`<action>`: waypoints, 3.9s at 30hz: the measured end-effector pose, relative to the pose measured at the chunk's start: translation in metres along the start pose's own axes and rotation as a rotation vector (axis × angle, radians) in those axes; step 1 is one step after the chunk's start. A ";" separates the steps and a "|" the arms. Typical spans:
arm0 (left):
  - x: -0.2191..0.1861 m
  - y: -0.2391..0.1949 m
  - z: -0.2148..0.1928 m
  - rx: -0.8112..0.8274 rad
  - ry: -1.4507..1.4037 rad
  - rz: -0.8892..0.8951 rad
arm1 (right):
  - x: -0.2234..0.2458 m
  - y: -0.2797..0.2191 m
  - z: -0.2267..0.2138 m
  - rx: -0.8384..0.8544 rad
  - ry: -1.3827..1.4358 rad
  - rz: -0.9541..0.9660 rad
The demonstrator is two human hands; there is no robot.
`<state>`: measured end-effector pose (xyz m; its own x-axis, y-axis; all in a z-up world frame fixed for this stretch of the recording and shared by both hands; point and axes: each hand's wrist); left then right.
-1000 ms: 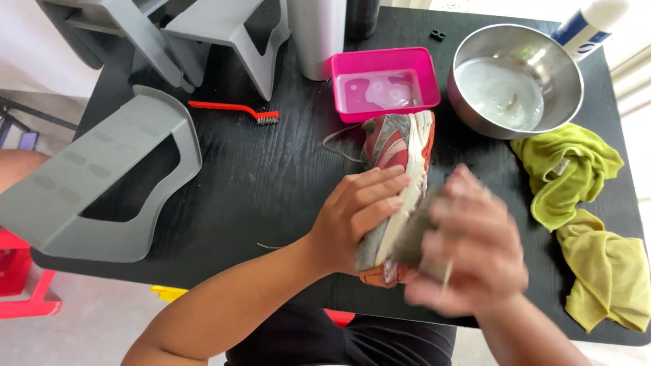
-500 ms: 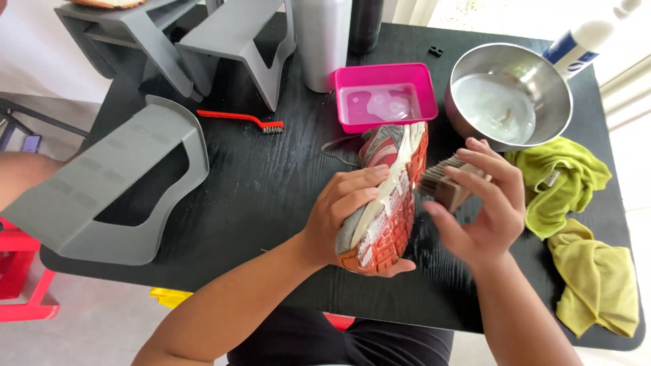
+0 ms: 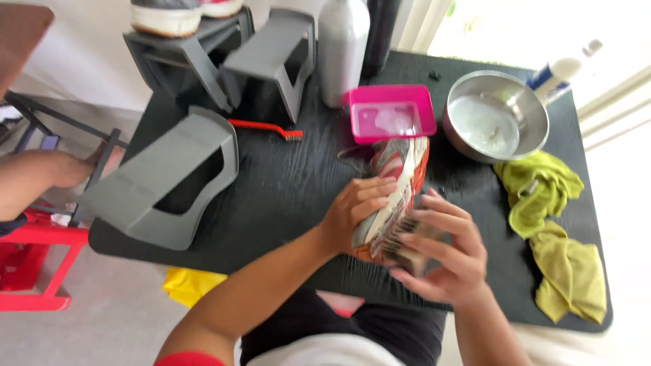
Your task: The person scrubs the sole and sides of a red and white sneaker using a brush dipped in soapy water. They repeatedly dip the brush into a metal bowl and a pink container while cleaning the shoe on a black table.
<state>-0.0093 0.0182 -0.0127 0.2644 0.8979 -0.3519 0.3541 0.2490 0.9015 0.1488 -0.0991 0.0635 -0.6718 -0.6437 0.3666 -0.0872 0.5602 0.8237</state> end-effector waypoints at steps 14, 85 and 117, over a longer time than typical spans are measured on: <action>0.002 0.007 -0.003 -0.190 -0.182 0.022 | 0.009 0.017 0.009 0.041 -0.046 0.077; 0.015 0.006 -0.028 -0.028 -0.141 -0.096 | -0.004 0.039 0.036 0.008 -0.162 0.138; 0.014 0.010 -0.024 -0.059 -0.119 -0.124 | -0.007 0.038 0.027 -0.031 0.016 0.435</action>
<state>-0.0238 0.0422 -0.0024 0.3278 0.8106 -0.4852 0.3385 0.3787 0.8614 0.1308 -0.0594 0.0804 -0.6293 -0.3592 0.6891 0.2238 0.7654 0.6034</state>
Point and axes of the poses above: each hand's wrist, its own y-axis towards the middle knuckle, its own z-axis out of the palm, x = y × z
